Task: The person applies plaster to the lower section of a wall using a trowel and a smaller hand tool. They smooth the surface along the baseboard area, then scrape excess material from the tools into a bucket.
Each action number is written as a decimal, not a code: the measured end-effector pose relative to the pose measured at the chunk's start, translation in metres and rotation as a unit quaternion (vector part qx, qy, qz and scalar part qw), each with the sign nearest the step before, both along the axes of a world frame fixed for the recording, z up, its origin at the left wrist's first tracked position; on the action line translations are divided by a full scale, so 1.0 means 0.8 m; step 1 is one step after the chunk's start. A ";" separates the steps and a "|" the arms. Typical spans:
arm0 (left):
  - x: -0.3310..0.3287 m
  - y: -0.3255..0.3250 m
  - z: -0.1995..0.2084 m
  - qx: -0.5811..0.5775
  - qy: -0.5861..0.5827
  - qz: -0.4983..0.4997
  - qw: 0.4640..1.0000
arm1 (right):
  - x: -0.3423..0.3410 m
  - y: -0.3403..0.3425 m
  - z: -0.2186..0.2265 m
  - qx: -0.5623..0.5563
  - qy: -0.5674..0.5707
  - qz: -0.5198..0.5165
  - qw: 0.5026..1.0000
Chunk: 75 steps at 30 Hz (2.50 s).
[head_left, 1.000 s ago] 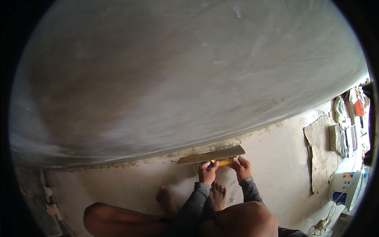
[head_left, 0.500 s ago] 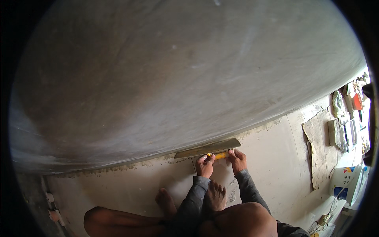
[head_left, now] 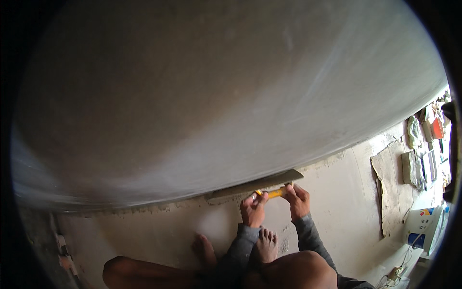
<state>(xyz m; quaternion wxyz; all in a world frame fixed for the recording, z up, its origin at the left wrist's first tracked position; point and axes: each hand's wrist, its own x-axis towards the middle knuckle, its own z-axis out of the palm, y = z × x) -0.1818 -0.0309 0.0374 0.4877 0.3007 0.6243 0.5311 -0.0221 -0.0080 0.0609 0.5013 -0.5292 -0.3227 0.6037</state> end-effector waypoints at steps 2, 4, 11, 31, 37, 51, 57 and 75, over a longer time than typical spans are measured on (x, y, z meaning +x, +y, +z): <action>-0.004 -0.012 0.035 0.016 0.088 -0.049 0.995 | 0.006 -0.011 0.022 0.047 -0.010 0.002 0.999; -0.010 -0.024 0.058 0.034 0.202 -0.104 0.973 | 0.005 -0.020 0.032 0.042 0.014 -0.032 0.999; -0.007 -0.035 -0.027 -0.023 0.022 0.002 0.999 | 0.000 -0.039 -0.018 -0.019 0.048 0.010 0.999; -0.060 -0.017 -0.040 -0.023 -0.020 0.034 0.999 | -0.060 -0.010 -0.043 -0.021 0.044 0.048 0.998; -0.055 -0.064 0.001 0.034 0.055 -0.004 0.998 | -0.044 -0.053 0.007 0.017 -0.007 0.046 0.999; -0.056 -0.022 -0.095 -0.021 0.141 0.023 0.990 | -0.064 -0.015 -0.071 -0.027 0.020 0.037 0.999; -0.047 -0.020 -0.004 -0.011 0.239 -0.007 0.971 | -0.050 -0.012 -0.013 0.030 -0.002 0.018 0.999; 0.053 0.012 -0.085 0.027 0.084 -0.114 0.990 | 0.064 -0.008 -0.064 -0.056 -0.006 -0.028 0.998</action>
